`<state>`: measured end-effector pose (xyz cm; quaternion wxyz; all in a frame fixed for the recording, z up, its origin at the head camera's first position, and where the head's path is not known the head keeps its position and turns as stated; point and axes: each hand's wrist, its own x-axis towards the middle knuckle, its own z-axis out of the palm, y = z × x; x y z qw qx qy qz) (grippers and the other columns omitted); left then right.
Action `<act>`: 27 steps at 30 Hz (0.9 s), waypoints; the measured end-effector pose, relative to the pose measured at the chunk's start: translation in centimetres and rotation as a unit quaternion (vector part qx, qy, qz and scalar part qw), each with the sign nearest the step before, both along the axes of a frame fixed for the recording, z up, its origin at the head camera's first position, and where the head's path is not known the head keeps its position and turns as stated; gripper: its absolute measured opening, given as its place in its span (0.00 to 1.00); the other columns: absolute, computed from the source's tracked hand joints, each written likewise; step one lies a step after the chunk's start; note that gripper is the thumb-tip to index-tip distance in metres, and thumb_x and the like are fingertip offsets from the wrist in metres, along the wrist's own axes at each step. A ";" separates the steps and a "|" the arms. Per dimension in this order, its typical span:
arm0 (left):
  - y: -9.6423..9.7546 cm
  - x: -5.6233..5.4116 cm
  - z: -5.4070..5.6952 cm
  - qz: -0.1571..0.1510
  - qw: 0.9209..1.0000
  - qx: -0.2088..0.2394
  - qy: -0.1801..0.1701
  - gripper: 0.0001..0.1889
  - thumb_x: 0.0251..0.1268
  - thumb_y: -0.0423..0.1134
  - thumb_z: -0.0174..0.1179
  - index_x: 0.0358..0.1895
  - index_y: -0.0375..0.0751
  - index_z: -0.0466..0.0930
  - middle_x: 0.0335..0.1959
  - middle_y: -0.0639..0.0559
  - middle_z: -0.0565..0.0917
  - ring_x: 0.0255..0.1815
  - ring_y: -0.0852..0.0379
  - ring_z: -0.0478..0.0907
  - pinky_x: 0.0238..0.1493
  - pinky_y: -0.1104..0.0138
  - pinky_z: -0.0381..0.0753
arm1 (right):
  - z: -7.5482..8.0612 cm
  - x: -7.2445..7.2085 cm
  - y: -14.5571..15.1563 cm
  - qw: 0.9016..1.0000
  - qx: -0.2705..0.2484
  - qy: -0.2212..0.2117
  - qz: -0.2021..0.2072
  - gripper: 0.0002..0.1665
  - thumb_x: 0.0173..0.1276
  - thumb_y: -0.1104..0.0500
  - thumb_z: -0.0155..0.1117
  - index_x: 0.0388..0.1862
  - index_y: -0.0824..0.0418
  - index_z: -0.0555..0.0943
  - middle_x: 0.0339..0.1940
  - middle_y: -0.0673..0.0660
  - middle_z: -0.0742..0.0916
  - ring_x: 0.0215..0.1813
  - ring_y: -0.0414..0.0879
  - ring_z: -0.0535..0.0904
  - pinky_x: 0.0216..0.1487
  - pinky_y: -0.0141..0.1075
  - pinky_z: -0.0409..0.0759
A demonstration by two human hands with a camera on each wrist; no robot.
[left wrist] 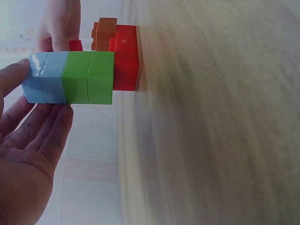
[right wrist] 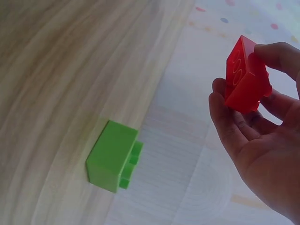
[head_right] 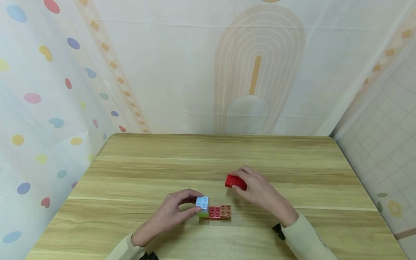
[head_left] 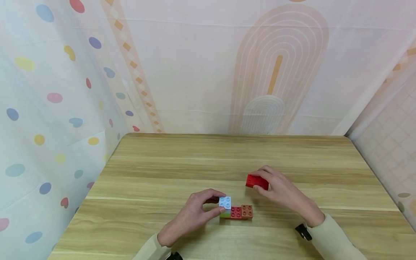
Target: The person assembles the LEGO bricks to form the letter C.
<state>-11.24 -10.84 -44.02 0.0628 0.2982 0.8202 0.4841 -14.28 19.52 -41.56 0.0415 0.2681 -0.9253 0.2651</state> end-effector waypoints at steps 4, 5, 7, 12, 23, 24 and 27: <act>0.0 0.0 0.0 -0.001 1.000 0.001 0.002 0.15 0.70 0.40 0.69 0.57 0.44 0.83 0.52 0.54 0.87 0.53 0.56 0.84 0.57 0.58 0.86 | 0.2 0.3 -0.1 1.000 -0.016 0.008 0.006 0.21 0.71 0.57 0.69 0.61 0.61 0.83 0.51 0.53 0.84 0.41 0.41 0.75 0.37 0.33 0.78; 0.0 0.0 0.0 -0.001 1.000 0.001 0.002 0.15 0.70 0.40 0.69 0.57 0.44 0.83 0.52 0.54 0.87 0.53 0.56 0.84 0.57 0.58 0.86 | 0.3 0.4 -0.1 1.000 -0.020 0.009 0.008 0.21 0.71 0.57 0.69 0.61 0.61 0.83 0.50 0.53 0.84 0.40 0.40 0.75 0.36 0.32 0.78; 0.0 0.0 0.0 0.000 1.000 -0.001 0.001 0.15 0.71 0.40 0.69 0.57 0.44 0.83 0.52 0.55 0.87 0.53 0.55 0.84 0.57 0.58 0.86 | 0.4 0.6 -0.2 0.999 -0.027 0.015 0.013 0.21 0.71 0.57 0.70 0.61 0.60 0.83 0.50 0.52 0.84 0.40 0.40 0.75 0.36 0.31 0.78; 0.0 0.1 0.1 0.002 1.000 -0.006 -0.001 0.14 0.71 0.41 0.68 0.57 0.46 0.83 0.52 0.55 0.87 0.53 0.55 0.84 0.57 0.59 0.85 | 0.7 1.0 -0.5 0.999 -0.040 0.025 0.022 0.20 0.72 0.57 0.69 0.60 0.60 0.83 0.50 0.52 0.84 0.40 0.39 0.75 0.35 0.33 0.80; 0.0 0.0 0.1 0.004 1.000 -0.009 -0.004 0.14 0.71 0.41 0.68 0.57 0.45 0.83 0.52 0.55 0.87 0.53 0.56 0.84 0.58 0.58 0.85 | 1.4 1.7 -1.1 0.997 -0.057 0.041 0.040 0.19 0.72 0.57 0.69 0.60 0.59 0.83 0.50 0.51 0.84 0.40 0.38 0.76 0.35 0.31 0.80; 0.0 0.0 0.1 0.004 1.000 -0.010 -0.005 0.15 0.71 0.41 0.68 0.57 0.45 0.83 0.52 0.55 0.87 0.53 0.56 0.84 0.58 0.58 0.85 | 1.5 1.7 -1.1 0.996 -0.059 0.043 0.042 0.19 0.72 0.57 0.69 0.60 0.59 0.83 0.50 0.51 0.84 0.40 0.38 0.76 0.35 0.31 0.80; 0.0 0.0 0.1 0.002 1.000 -0.008 -0.003 0.15 0.71 0.41 0.68 0.57 0.44 0.83 0.52 0.55 0.87 0.53 0.56 0.84 0.58 0.58 0.85 | 1.6 1.9 -1.2 0.995 -0.066 0.045 0.050 0.19 0.72 0.58 0.70 0.60 0.59 0.83 0.50 0.50 0.84 0.40 0.37 0.76 0.35 0.31 0.80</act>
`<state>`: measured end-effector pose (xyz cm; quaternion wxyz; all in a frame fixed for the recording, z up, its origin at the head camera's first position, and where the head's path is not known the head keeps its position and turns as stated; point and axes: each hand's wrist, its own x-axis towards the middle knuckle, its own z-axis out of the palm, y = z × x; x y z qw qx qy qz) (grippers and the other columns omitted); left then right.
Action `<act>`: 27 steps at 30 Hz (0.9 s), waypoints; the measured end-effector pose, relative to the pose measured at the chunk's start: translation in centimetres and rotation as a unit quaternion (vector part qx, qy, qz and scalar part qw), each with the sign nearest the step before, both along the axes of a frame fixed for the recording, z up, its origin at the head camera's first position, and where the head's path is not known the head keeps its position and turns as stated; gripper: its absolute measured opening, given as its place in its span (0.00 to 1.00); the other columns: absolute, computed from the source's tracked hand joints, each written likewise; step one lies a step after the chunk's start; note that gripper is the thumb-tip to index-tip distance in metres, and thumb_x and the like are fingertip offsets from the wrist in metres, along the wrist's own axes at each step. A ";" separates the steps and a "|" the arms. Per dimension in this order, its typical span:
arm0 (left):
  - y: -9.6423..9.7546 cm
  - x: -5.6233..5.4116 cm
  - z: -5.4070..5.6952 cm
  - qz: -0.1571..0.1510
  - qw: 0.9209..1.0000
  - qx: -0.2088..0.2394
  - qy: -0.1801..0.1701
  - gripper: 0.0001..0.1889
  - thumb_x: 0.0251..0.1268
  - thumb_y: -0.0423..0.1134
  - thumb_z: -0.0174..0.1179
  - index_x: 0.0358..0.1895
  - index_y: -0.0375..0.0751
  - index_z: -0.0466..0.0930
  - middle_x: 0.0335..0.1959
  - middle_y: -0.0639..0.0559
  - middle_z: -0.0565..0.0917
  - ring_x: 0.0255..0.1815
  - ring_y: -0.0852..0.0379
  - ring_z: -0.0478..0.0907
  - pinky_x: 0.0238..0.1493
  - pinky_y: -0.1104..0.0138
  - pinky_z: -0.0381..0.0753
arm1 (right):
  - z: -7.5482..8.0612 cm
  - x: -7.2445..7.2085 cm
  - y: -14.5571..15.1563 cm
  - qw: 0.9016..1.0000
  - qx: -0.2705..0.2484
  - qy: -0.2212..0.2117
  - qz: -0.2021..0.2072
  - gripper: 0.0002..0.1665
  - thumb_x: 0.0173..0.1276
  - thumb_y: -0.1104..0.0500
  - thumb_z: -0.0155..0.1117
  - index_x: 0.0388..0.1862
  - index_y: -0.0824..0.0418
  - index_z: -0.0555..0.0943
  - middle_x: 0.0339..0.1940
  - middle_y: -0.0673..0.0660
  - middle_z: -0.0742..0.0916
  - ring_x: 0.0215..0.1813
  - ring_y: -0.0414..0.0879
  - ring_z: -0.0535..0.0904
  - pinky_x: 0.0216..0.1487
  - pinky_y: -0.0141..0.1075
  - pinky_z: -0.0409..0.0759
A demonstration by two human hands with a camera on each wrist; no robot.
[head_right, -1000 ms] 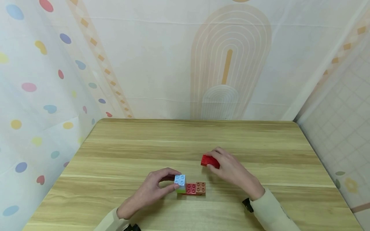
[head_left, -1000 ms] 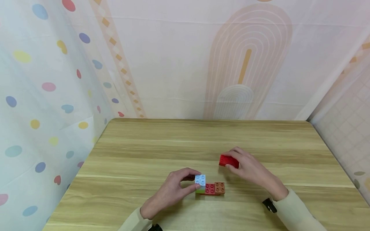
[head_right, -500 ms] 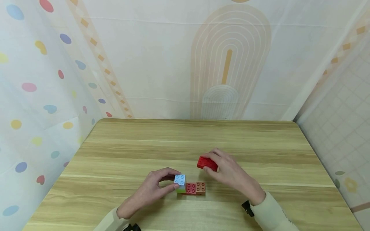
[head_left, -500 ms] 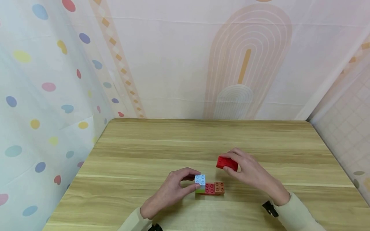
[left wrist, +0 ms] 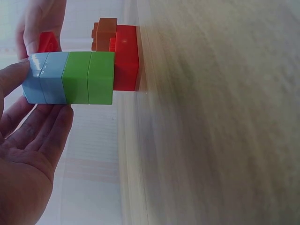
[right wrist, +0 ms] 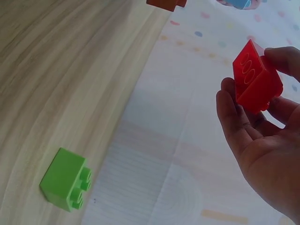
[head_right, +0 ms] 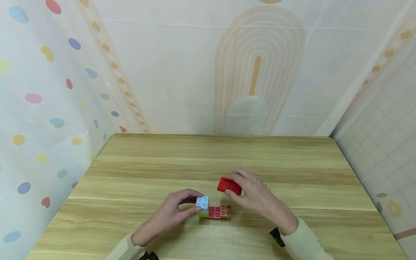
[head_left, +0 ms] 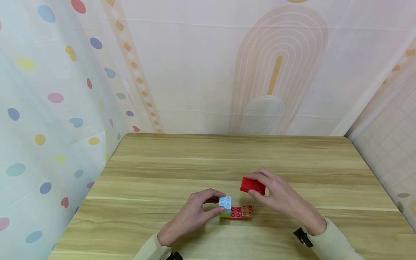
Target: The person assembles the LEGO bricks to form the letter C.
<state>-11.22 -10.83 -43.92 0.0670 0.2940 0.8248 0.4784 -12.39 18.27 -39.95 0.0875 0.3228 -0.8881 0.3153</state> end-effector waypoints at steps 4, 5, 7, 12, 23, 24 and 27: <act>0.0 0.0 0.0 -0.002 1.000 0.001 0.000 0.14 0.72 0.41 0.68 0.57 0.45 0.83 0.52 0.55 0.87 0.53 0.56 0.84 0.58 0.58 0.85 | 0.2 0.1 -0.2 1.000 -0.006 0.001 0.010 0.19 0.73 0.58 0.69 0.60 0.58 0.83 0.51 0.50 0.84 0.39 0.36 0.76 0.35 0.30 0.80; 0.0 0.0 0.0 -0.002 1.000 0.001 0.001 0.14 0.72 0.41 0.68 0.57 0.45 0.83 0.52 0.55 0.87 0.53 0.56 0.84 0.58 0.58 0.85 | 0.3 0.2 -0.2 1.000 -0.006 0.001 0.011 0.19 0.73 0.58 0.69 0.61 0.58 0.83 0.51 0.49 0.84 0.40 0.36 0.76 0.35 0.30 0.80; 0.0 0.0 0.0 -0.002 1.000 0.000 0.001 0.14 0.72 0.42 0.68 0.57 0.45 0.83 0.52 0.56 0.87 0.53 0.56 0.84 0.58 0.59 0.85 | 0.3 0.2 -0.3 1.000 -0.008 0.000 0.014 0.19 0.73 0.58 0.69 0.61 0.58 0.83 0.51 0.49 0.84 0.40 0.36 0.76 0.36 0.31 0.80; 0.0 0.0 0.0 -0.002 1.000 0.000 0.002 0.14 0.72 0.41 0.68 0.57 0.45 0.83 0.52 0.55 0.87 0.53 0.56 0.84 0.58 0.59 0.85 | 0.3 0.3 -0.6 1.000 -0.009 0.001 0.022 0.20 0.72 0.57 0.71 0.61 0.58 0.83 0.51 0.48 0.84 0.41 0.36 0.77 0.39 0.32 0.82; 0.0 0.0 0.0 -0.005 1.000 0.002 0.006 0.13 0.72 0.40 0.68 0.56 0.44 0.83 0.52 0.56 0.87 0.52 0.57 0.84 0.57 0.64 0.85 | 0.4 0.6 -1.5 0.999 -0.006 -0.012 0.035 0.20 0.73 0.55 0.71 0.61 0.58 0.84 0.53 0.46 0.85 0.48 0.37 0.79 0.46 0.34 0.84; 0.0 -0.1 0.0 -0.005 1.000 0.002 0.006 0.13 0.72 0.40 0.68 0.56 0.44 0.83 0.52 0.56 0.87 0.52 0.56 0.84 0.57 0.64 0.85 | 0.5 0.7 -1.6 0.999 -0.004 -0.016 0.036 0.20 0.73 0.54 0.70 0.61 0.57 0.83 0.53 0.46 0.84 0.48 0.37 0.79 0.47 0.34 0.84; 0.0 -0.1 0.0 -0.006 1.000 0.005 0.006 0.13 0.72 0.40 0.68 0.56 0.44 0.83 0.51 0.56 0.87 0.52 0.56 0.85 0.57 0.63 0.85 | 0.6 0.8 -1.8 0.999 -0.001 -0.028 0.041 0.21 0.74 0.52 0.69 0.62 0.56 0.83 0.54 0.45 0.84 0.49 0.37 0.79 0.47 0.34 0.83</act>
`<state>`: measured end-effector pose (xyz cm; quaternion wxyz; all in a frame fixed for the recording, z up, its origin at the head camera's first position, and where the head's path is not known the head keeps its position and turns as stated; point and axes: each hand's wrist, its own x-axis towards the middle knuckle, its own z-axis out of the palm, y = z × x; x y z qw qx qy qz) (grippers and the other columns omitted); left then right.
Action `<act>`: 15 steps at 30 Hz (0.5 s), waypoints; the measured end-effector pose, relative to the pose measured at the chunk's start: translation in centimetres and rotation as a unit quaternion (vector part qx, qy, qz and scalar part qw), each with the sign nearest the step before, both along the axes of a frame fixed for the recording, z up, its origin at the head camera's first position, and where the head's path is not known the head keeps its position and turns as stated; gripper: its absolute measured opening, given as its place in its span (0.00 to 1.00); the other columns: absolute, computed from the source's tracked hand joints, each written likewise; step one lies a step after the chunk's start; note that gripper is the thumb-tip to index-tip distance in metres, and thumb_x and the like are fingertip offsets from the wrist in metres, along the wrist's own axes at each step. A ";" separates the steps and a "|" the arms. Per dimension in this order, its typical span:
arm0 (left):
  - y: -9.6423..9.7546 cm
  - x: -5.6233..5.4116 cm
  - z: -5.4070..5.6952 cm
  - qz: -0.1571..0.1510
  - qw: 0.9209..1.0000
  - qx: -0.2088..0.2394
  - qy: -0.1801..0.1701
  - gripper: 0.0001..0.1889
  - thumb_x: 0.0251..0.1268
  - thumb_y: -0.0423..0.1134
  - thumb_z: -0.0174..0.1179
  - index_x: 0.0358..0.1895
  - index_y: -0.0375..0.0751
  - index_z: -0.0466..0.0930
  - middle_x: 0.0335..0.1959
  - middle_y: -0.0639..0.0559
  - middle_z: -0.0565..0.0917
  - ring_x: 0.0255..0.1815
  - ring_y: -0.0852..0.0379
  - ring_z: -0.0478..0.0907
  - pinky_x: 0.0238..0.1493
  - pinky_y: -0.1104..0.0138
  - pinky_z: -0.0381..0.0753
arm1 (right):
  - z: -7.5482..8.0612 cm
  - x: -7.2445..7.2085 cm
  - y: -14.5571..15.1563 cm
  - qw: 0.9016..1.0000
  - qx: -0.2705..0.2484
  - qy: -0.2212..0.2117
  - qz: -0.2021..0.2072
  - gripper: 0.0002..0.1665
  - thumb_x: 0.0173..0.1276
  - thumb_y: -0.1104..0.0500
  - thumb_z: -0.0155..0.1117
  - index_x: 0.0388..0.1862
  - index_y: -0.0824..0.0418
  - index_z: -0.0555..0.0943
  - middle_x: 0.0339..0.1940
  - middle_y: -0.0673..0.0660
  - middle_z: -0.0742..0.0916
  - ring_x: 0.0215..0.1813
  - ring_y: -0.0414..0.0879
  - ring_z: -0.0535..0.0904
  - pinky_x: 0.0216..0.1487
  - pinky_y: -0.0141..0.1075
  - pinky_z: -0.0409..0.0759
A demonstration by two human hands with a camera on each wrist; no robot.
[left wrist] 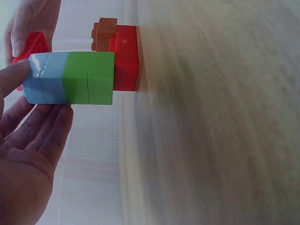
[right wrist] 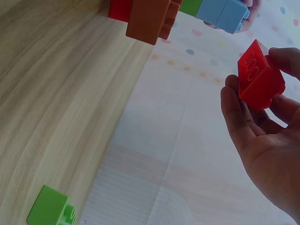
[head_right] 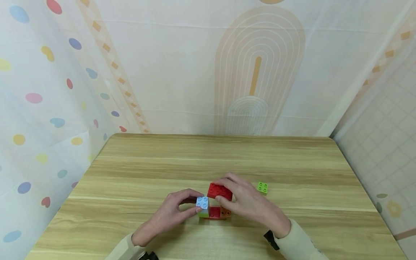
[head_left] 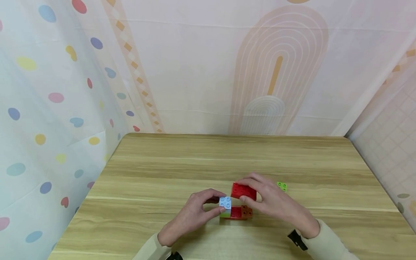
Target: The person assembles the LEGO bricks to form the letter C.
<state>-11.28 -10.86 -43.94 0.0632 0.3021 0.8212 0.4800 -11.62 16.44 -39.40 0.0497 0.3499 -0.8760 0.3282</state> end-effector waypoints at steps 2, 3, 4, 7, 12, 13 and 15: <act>0.0 0.0 0.0 -0.001 1.000 0.003 0.001 0.13 0.72 0.40 0.68 0.56 0.44 0.83 0.51 0.56 0.87 0.52 0.57 0.85 0.57 0.62 0.86 | 0.0 0.1 -0.1 1.000 -0.001 -0.006 0.006 0.21 0.74 0.52 0.69 0.62 0.56 0.83 0.54 0.45 0.83 0.48 0.37 0.79 0.46 0.33 0.83; 0.0 0.0 0.0 -0.002 1.000 0.004 0.002 0.13 0.72 0.40 0.68 0.56 0.44 0.83 0.51 0.56 0.87 0.52 0.57 0.85 0.57 0.62 0.86 | 0.0 0.1 -0.2 1.000 -0.003 -0.009 0.010 0.21 0.75 0.52 0.69 0.63 0.56 0.82 0.54 0.45 0.83 0.48 0.37 0.79 0.46 0.33 0.83; 0.0 0.0 0.0 -0.003 1.000 0.006 0.002 0.13 0.72 0.40 0.68 0.56 0.44 0.83 0.51 0.56 0.87 0.52 0.57 0.85 0.57 0.61 0.86 | -0.1 0.1 -0.2 1.000 -0.005 -0.011 0.013 0.21 0.75 0.53 0.69 0.63 0.56 0.82 0.54 0.45 0.83 0.48 0.37 0.79 0.45 0.32 0.83; 0.0 0.0 0.0 -0.006 1.000 0.009 0.005 0.14 0.72 0.40 0.68 0.56 0.43 0.83 0.51 0.56 0.87 0.52 0.57 0.85 0.57 0.60 0.86 | -0.2 0.2 -0.4 1.000 -0.010 -0.015 0.023 0.20 0.74 0.54 0.69 0.63 0.56 0.82 0.54 0.45 0.83 0.46 0.37 0.78 0.44 0.32 0.84; 0.0 -0.1 -0.1 -0.008 1.000 0.013 0.001 0.14 0.73 0.40 0.67 0.57 0.43 0.83 0.51 0.55 0.87 0.52 0.57 0.85 0.57 0.61 0.86 | -0.3 0.3 -0.7 0.999 -0.007 -0.023 0.030 0.20 0.74 0.56 0.70 0.62 0.56 0.82 0.55 0.46 0.83 0.44 0.36 0.78 0.43 0.31 0.85; 0.0 -0.1 -0.1 -0.008 1.000 0.013 0.001 0.14 0.73 0.40 0.67 0.57 0.43 0.83 0.51 0.55 0.87 0.53 0.57 0.85 0.57 0.60 0.86 | -0.4 0.3 -0.8 0.999 -0.005 -0.025 0.030 0.20 0.74 0.56 0.70 0.62 0.56 0.82 0.55 0.46 0.83 0.45 0.36 0.78 0.44 0.30 0.85; -0.1 -0.1 -0.2 -0.009 1.000 0.015 0.001 0.14 0.73 0.40 0.67 0.57 0.43 0.83 0.51 0.55 0.87 0.53 0.57 0.85 0.57 0.60 0.86 | -0.4 0.4 -0.9 0.999 -0.001 -0.027 0.030 0.20 0.74 0.56 0.70 0.62 0.55 0.82 0.55 0.46 0.83 0.45 0.36 0.78 0.45 0.30 0.85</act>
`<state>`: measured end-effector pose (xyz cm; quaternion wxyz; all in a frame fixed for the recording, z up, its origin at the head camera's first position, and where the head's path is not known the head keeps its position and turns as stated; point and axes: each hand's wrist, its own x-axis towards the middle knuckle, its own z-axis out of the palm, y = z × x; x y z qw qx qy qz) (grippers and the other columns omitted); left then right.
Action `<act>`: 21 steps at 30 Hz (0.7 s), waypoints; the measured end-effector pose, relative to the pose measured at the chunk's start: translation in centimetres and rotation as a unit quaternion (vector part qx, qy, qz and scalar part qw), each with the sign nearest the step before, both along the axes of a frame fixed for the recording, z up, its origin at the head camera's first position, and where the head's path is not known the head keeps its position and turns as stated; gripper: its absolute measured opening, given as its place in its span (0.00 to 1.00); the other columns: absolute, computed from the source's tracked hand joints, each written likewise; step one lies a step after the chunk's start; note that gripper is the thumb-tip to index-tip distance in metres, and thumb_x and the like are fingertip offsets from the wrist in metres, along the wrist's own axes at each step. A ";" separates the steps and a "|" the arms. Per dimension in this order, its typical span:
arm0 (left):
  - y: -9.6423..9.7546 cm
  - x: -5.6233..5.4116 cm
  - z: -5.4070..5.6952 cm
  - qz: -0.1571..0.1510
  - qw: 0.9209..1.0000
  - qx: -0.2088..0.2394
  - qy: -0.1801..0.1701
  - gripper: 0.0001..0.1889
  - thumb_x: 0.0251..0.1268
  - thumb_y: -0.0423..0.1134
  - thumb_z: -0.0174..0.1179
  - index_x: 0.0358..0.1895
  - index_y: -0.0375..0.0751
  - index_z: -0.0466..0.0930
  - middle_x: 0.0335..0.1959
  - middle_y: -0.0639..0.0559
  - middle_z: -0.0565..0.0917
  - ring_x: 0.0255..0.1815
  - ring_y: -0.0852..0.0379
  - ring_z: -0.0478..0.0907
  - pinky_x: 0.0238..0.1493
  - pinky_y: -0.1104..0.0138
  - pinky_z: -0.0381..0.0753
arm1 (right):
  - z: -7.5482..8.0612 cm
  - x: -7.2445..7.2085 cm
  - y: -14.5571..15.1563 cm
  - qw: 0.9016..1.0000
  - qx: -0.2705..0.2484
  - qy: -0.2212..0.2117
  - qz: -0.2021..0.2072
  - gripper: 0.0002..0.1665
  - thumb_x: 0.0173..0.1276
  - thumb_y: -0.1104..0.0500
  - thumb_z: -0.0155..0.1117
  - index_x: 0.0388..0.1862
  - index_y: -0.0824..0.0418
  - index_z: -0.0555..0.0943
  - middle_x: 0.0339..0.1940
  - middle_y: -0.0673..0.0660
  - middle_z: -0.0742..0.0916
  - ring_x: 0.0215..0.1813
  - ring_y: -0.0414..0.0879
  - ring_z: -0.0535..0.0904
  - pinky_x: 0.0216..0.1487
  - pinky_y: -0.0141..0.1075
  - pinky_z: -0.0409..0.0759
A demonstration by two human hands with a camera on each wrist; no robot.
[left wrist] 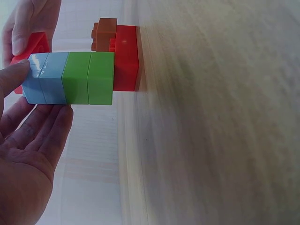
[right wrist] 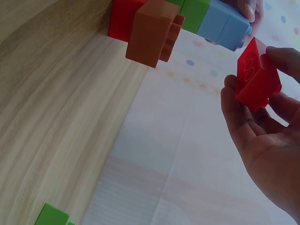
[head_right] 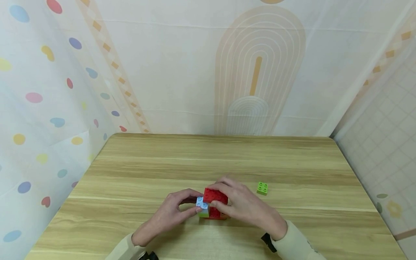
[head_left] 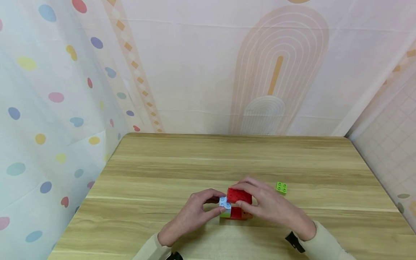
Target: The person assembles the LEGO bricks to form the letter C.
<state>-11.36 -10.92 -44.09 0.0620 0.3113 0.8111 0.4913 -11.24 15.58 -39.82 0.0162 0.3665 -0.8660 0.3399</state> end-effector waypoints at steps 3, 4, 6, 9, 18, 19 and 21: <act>0.0 0.0 0.0 -0.002 1.000 0.003 0.004 0.14 0.72 0.40 0.67 0.57 0.42 0.82 0.52 0.53 0.87 0.53 0.56 0.85 0.58 0.58 0.86 | -0.1 0.1 -0.1 1.000 0.006 0.002 0.002 0.20 0.74 0.55 0.70 0.62 0.54 0.82 0.55 0.46 0.82 0.46 0.37 0.79 0.47 0.31 0.85; 0.0 0.0 0.0 -0.002 1.000 0.004 0.004 0.14 0.72 0.40 0.68 0.57 0.42 0.82 0.52 0.53 0.87 0.53 0.56 0.85 0.58 0.57 0.86 | -0.1 0.1 -0.2 1.000 0.007 0.003 0.003 0.19 0.74 0.55 0.70 0.62 0.54 0.83 0.55 0.46 0.82 0.46 0.37 0.79 0.47 0.31 0.85; 0.0 0.0 0.0 -0.003 1.000 0.005 0.005 0.14 0.72 0.40 0.68 0.57 0.42 0.82 0.52 0.53 0.87 0.53 0.56 0.85 0.57 0.56 0.86 | -0.1 0.1 -0.3 1.000 0.008 0.006 0.006 0.19 0.74 0.55 0.70 0.61 0.55 0.83 0.55 0.46 0.83 0.46 0.37 0.79 0.47 0.31 0.85; 0.0 0.0 0.0 -0.002 1.000 0.005 0.005 0.14 0.72 0.40 0.68 0.57 0.42 0.82 0.52 0.53 0.87 0.53 0.56 0.85 0.57 0.56 0.86 | -0.1 0.2 -0.4 1.000 0.006 0.010 0.011 0.19 0.73 0.56 0.71 0.60 0.56 0.83 0.55 0.46 0.83 0.46 0.37 0.79 0.46 0.30 0.85; 0.0 0.0 0.0 -0.002 1.000 0.005 0.005 0.15 0.72 0.39 0.68 0.57 0.41 0.82 0.52 0.52 0.87 0.53 0.55 0.85 0.57 0.58 0.86 | 0.0 0.2 -0.6 1.000 0.011 0.018 0.013 0.20 0.71 0.57 0.72 0.60 0.59 0.84 0.54 0.48 0.83 0.45 0.37 0.79 0.44 0.28 0.84; 0.0 0.0 0.1 -0.002 1.000 0.005 0.005 0.15 0.72 0.39 0.68 0.57 0.40 0.82 0.52 0.52 0.87 0.53 0.55 0.85 0.57 0.58 0.86 | 0.0 0.2 -0.6 1.000 0.012 0.018 0.014 0.20 0.71 0.57 0.72 0.60 0.59 0.84 0.54 0.49 0.83 0.45 0.37 0.80 0.43 0.28 0.84; 0.0 0.0 0.1 -0.001 1.000 0.005 0.005 0.15 0.71 0.39 0.68 0.57 0.40 0.82 0.52 0.52 0.87 0.52 0.55 0.85 0.57 0.59 0.86 | -0.1 0.2 -0.6 1.000 0.013 0.019 0.015 0.20 0.71 0.57 0.72 0.60 0.60 0.84 0.54 0.49 0.84 0.44 0.37 0.80 0.43 0.28 0.84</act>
